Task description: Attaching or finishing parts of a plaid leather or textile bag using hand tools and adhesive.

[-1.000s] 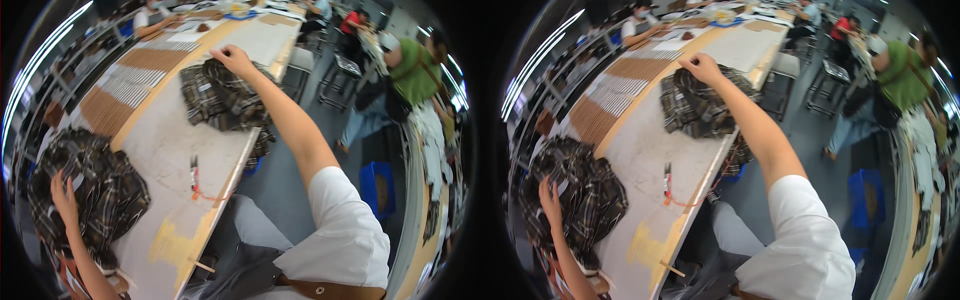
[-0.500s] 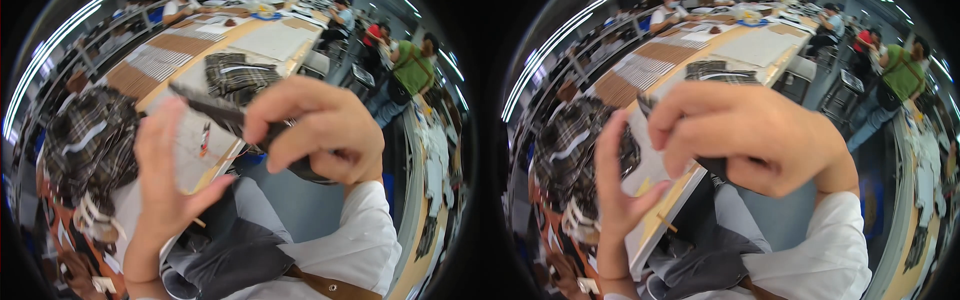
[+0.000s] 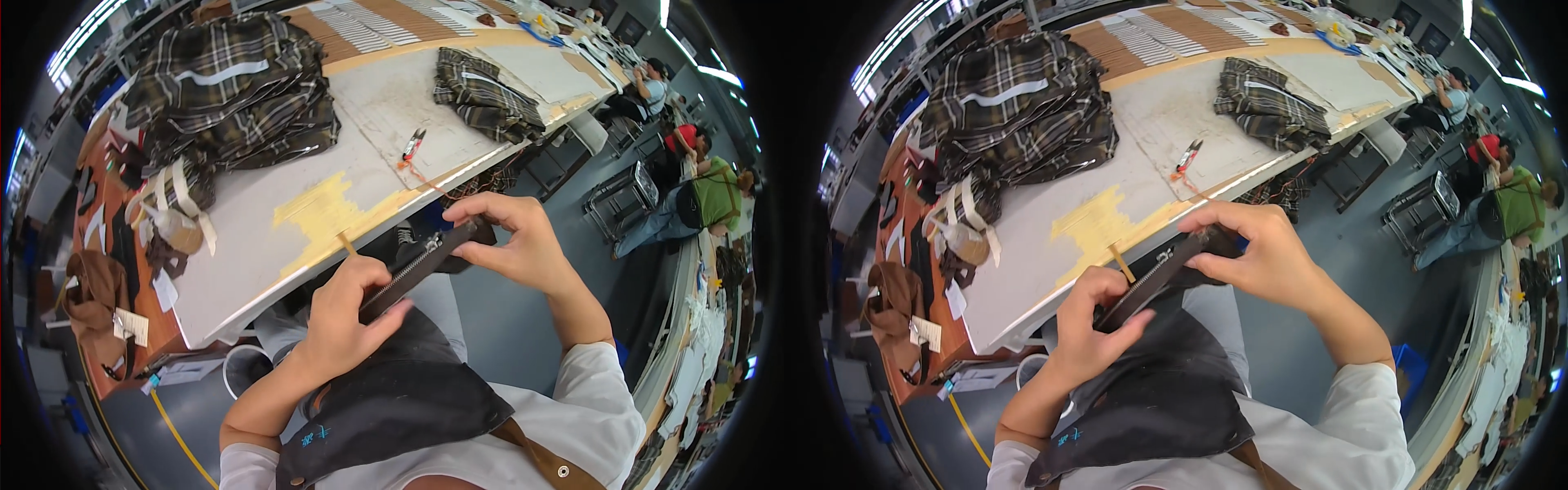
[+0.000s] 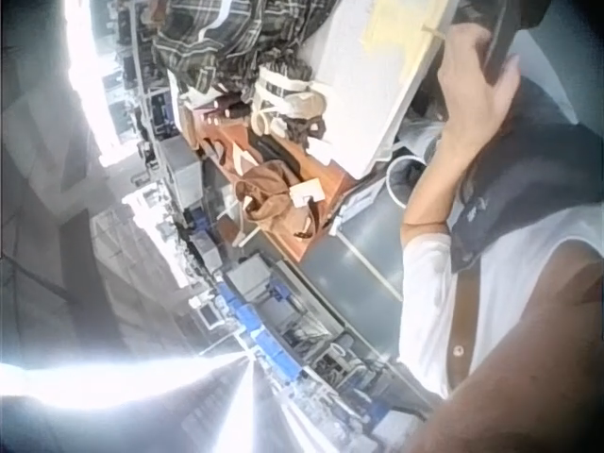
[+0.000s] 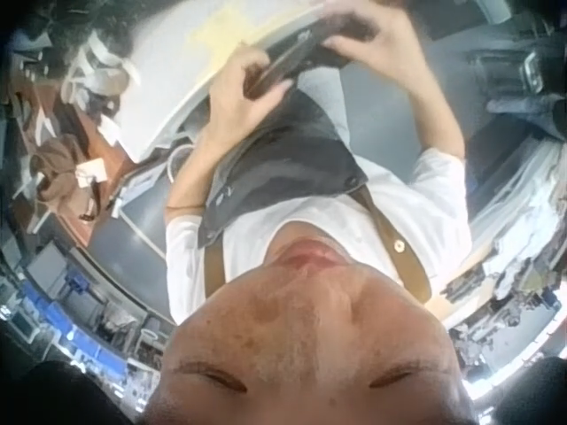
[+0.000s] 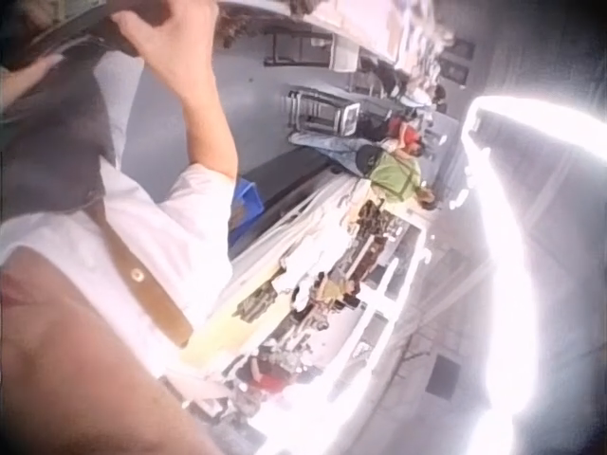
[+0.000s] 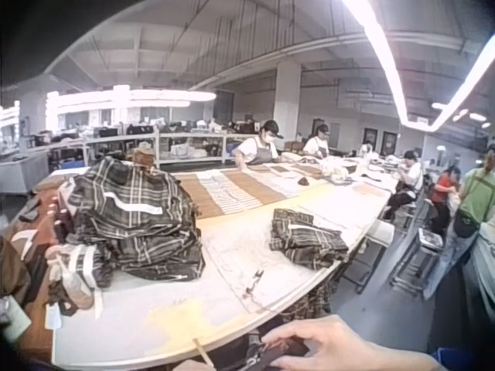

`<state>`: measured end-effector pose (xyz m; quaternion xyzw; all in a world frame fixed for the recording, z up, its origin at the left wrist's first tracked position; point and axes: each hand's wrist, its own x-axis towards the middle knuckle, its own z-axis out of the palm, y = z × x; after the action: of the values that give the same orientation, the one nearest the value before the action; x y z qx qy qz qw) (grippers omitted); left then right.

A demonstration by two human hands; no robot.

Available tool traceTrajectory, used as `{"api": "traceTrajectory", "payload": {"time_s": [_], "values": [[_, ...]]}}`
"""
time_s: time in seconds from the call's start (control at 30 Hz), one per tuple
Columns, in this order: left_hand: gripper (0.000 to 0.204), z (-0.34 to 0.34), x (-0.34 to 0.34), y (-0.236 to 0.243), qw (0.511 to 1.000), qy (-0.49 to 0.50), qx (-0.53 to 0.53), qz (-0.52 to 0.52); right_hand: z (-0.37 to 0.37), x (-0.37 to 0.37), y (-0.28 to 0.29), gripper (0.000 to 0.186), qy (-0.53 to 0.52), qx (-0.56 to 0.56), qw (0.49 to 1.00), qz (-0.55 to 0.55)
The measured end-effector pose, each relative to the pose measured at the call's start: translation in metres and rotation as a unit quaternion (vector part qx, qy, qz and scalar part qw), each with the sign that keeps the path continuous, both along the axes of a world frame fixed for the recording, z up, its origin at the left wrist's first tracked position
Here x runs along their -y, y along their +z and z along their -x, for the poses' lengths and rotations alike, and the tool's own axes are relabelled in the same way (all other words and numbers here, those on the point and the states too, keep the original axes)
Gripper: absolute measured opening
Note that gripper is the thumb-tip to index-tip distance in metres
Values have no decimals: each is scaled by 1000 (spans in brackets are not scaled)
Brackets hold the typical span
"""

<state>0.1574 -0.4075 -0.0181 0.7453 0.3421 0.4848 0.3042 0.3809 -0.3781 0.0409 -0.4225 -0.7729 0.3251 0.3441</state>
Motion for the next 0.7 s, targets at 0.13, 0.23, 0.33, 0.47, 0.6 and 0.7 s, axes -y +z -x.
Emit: {"api": "traceTrajectory", "payload": {"time_s": [0.13,0.23,0.33,0.47,0.6,0.7], "values": [[37,7,4,-12,986,-15,100,136,25,7,-12,35,21,-35,999,-1],[26,11,10,-12,997,17,73,24,43,16,-14,35,24,-47,999,13],[19,15,13,-15,995,22,81,60,50,17,-18,30,21,-5,1000,6],[17,30,14,-21,998,10,59,22,59,16,-19,21,41,28,999,7],[18,43,19,-25,999,13,28,18,68,14,-23,17,39,46,998,13],[16,49,24,-27,998,50,-2,22,75,15,-26,16,53,36,998,19]]}}
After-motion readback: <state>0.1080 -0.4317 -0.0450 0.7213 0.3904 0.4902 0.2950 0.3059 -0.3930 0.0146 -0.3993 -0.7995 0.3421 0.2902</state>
